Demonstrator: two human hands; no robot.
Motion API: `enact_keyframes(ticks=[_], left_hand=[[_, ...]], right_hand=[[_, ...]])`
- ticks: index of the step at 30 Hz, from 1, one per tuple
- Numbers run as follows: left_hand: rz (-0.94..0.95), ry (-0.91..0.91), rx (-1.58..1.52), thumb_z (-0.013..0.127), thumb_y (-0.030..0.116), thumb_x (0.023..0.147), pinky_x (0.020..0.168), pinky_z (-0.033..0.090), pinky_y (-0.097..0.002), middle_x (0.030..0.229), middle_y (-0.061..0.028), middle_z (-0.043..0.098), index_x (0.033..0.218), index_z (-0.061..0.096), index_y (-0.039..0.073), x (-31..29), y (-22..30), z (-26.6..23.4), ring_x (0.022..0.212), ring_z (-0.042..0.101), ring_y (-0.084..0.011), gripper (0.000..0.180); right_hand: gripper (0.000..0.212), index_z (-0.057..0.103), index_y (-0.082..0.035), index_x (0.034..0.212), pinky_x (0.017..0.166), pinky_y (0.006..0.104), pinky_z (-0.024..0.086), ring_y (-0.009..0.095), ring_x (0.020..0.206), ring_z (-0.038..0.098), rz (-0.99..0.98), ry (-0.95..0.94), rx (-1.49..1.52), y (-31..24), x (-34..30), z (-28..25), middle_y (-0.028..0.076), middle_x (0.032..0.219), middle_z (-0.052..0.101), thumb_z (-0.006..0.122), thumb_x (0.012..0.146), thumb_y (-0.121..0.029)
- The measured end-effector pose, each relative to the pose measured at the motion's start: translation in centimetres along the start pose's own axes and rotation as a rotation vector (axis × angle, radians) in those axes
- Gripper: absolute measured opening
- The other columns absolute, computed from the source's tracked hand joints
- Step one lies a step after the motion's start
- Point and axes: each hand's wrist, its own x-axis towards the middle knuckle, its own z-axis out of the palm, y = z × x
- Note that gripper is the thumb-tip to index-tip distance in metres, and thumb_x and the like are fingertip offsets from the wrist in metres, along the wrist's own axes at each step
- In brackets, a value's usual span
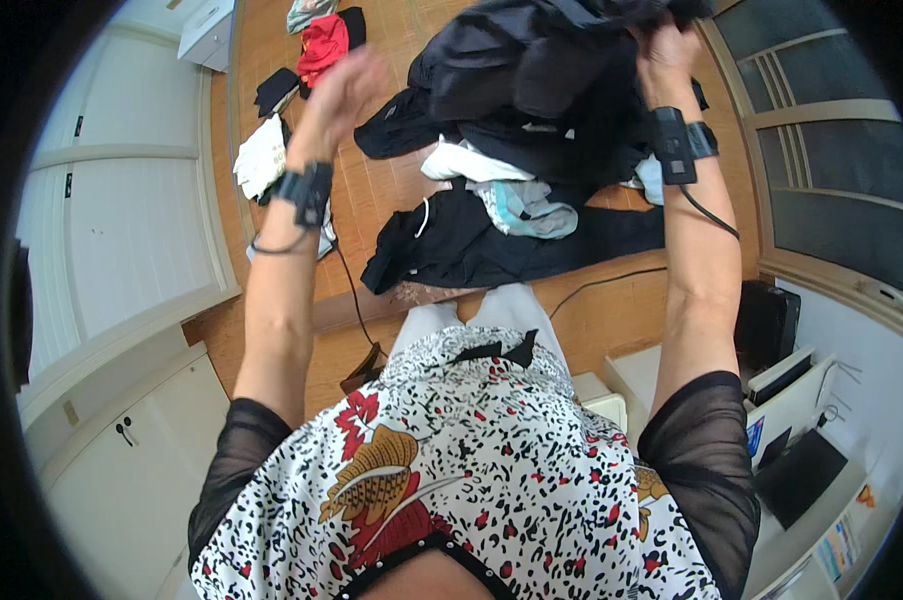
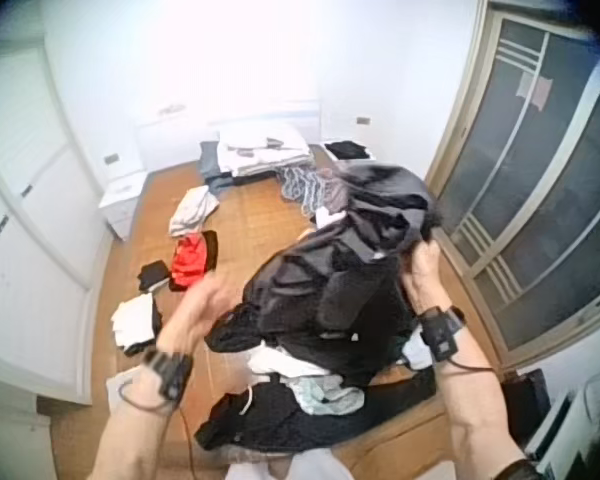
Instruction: Folding various items of clothing on a wooden surface.
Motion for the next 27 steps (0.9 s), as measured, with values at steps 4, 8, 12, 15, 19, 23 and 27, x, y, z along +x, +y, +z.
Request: enact_keyframes(ticks=[4,8,12,15,19,23,27], left_hand=[[-0.305,0.282,0.248,0.062,0.029,0.093,0.085,0.046,-0.0365,0.103,-0.0028,0.061,0.122,0.057,0.010,-1.8,-13.0,-8.2,0.087,0.057,-0.0183,0.034],[-0.580,0.322,0.831,0.074,0.033,0.084,0.104,0.040,-0.0450,0.146,-0.0199,0.042,0.151,0.028,0.002,-5.2,-23.9,-11.3,0.128,0.047,-0.0332,0.086],[-0.621,0.322,1.033,0.088,0.038,0.067,0.116,0.027,-0.0459,0.156,-0.0194,0.028,0.153,0.023,0.008,-7.4,-29.9,-10.1,0.145,0.024,-0.0371,0.112],[-0.735,0.258,1.236,0.090,0.050,0.060,0.116,0.020,-0.0570,0.160,-0.0138,0.023,0.157,0.008,0.013,-8.4,-32.3,-8.4,0.148,0.011,-0.0394,0.132],[-0.824,0.214,1.338,0.091,0.054,0.056,0.110,0.025,-0.0626,0.151,-0.0172,0.035,0.157,0.002,0.014,-8.9,-34.7,-5.3,0.142,0.025,-0.0397,0.140],[-0.728,0.302,1.495,0.092,0.042,0.057,0.103,0.033,-0.0625,0.132,-0.0148,0.055,0.149,0.033,0.009,-10.9,-36.4,-2.4,0.126,0.049,-0.0308,0.114],[-0.758,0.098,1.400,0.087,0.034,0.061,0.095,0.045,-0.0500,0.106,-0.0176,0.070,0.118,0.066,0.003,-11.0,-34.9,-3.5,0.105,0.065,-0.0297,0.068]], right_hand=[[0.034,0.055,-0.003,0.116,0.070,0.0368,0.055,0.024,0.088,0.064,0.213,0.345,-0.220,1.4,0.3,-4.5,0.010,0.111,0.063,0.068,0.087,-0.018],[0.003,0.063,-0.005,0.078,0.053,0.0295,0.046,0.017,0.058,0.056,0.532,0.277,-0.426,7.4,-8.6,-9.4,0.006,0.072,0.061,0.062,0.077,-0.008],[0.015,0.071,-0.004,0.091,0.056,0.0349,0.052,0.017,0.064,0.064,1.015,-0.328,-0.591,13.8,-23.3,-10.2,0.006,0.079,0.069,0.064,0.084,-0.015],[0.055,0.061,0.001,0.118,0.084,0.0366,0.052,0.027,0.097,0.065,0.893,-0.721,-1.156,17.3,-30.7,-9.0,0.016,0.106,0.067,0.076,0.078,-0.033],[0.076,0.051,0.001,0.130,0.100,0.0418,0.044,0.038,0.117,0.056,0.677,-0.700,-1.357,20.3,-35.2,-7.1,0.027,0.127,0.057,0.080,0.073,-0.040],[0.057,0.061,0.004,0.114,0.089,0.0448,0.050,0.040,0.105,0.063,1.062,-0.876,-1.415,20.9,-36.2,-5.0,0.025,0.110,0.066,0.078,0.074,-0.033],[0.038,0.066,0.008,0.089,0.073,0.0435,0.052,0.036,0.083,0.067,1.032,-0.891,-1.164,19.0,-35.1,-2.4,0.023,0.087,0.069,0.073,0.079,-0.029]])
